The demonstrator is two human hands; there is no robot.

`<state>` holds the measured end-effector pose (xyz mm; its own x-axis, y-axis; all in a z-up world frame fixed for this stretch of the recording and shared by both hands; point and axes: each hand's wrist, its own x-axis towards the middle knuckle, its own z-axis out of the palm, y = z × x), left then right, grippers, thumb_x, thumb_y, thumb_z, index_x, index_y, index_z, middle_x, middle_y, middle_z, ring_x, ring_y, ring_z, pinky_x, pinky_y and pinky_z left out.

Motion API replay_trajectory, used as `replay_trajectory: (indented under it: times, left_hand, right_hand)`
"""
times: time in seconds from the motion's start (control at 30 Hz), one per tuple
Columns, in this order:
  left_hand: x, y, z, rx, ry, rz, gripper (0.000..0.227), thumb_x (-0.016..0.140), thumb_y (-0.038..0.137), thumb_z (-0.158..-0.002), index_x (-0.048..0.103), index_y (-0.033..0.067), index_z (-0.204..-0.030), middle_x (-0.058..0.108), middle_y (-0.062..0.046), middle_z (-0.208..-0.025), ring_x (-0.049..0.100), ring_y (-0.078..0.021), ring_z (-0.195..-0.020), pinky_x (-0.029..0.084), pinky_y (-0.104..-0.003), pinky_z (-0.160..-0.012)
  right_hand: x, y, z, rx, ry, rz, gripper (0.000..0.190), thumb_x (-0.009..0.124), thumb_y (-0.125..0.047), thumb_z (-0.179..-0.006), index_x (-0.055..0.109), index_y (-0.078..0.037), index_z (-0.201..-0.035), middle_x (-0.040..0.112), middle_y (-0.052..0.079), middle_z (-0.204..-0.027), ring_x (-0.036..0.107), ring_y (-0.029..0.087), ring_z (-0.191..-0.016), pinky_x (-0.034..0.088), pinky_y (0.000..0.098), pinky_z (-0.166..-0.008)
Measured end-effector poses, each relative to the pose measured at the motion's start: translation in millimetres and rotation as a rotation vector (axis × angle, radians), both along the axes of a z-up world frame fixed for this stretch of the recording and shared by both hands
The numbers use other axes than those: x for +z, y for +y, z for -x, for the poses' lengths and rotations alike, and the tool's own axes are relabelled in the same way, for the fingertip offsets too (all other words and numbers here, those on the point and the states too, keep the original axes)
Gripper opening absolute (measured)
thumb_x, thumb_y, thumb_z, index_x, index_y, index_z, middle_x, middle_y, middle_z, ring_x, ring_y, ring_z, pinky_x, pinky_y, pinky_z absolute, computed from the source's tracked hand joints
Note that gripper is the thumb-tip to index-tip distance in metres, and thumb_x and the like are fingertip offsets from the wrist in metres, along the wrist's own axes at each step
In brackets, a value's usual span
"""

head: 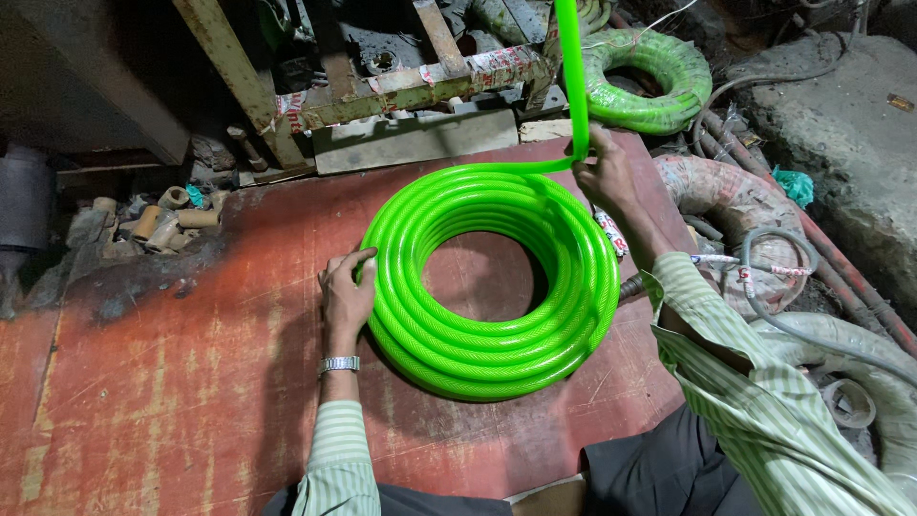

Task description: The person coils a green hose into a circular shape on a wooden board by hand.

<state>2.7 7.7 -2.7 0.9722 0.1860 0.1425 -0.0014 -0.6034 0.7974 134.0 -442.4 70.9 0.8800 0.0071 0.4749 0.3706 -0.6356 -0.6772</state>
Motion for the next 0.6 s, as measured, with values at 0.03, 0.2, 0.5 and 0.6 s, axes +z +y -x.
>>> replay_trajectory:
  times: [0.03, 0.2, 0.5, 0.6]
  left_hand:
    - [0.4, 2.4, -0.3, -0.005, 0.040, 0.030, 0.028, 0.061, 0.029, -0.097, 0.075, 0.0302, -0.121, 0.067, -0.012, -0.116, 0.062, -0.0280, -0.119, 0.028, -0.043, -0.117]
    - [44.9, -2.2, 15.1, -0.008, 0.034, 0.189, 0.034, 0.056, 0.018, -0.097, 0.073, 0.0180, -0.126, 0.067, -0.026, -0.117, 0.062, -0.0436, -0.119, 0.042, -0.047, -0.109]
    - [29.1, 10.8, 13.7, -0.100, 0.224, 0.090, 0.044, 0.074, 0.025, -0.087, 0.072, 0.0278, -0.131, 0.064, -0.018, -0.121, 0.072, -0.0291, -0.098, 0.055, -0.043, -0.095]
    - [24.4, 9.1, 12.8, -0.117, 0.242, 0.047, 0.050, 0.078, 0.025, -0.083, 0.071, 0.0284, -0.132, 0.061, -0.017, -0.120, 0.072, -0.0265, -0.094, 0.056, -0.041, -0.092]
  right_hand:
    - [4.5, -1.5, 5.9, 0.027, 0.090, -0.090, 0.041, 0.059, 0.007, -0.082, 0.064, -0.008, -0.120, 0.068, 0.019, -0.112, 0.066, 0.036, -0.109, 0.059, 0.0465, -0.089]
    - [3.2, 3.7, 27.6, -0.002, 0.105, -0.106, 0.035, 0.058, 0.010, -0.087, 0.064, -0.002, -0.119, 0.068, 0.024, -0.110, 0.066, 0.044, -0.107, 0.060, 0.0498, -0.088]
    - [-12.0, -7.2, 30.6, 0.025, 0.167, -0.067, 0.033, 0.060, 0.014, -0.087, 0.063, -0.002, -0.115, 0.066, 0.025, -0.111, 0.064, 0.048, -0.109, 0.060, 0.0529, -0.087]
    - [-9.8, -3.4, 44.4, 0.018, 0.169, -0.097, 0.032, 0.060, 0.014, -0.088, 0.061, 0.000, -0.116, 0.065, 0.028, -0.112, 0.063, 0.051, -0.110, 0.059, 0.0541, -0.088]
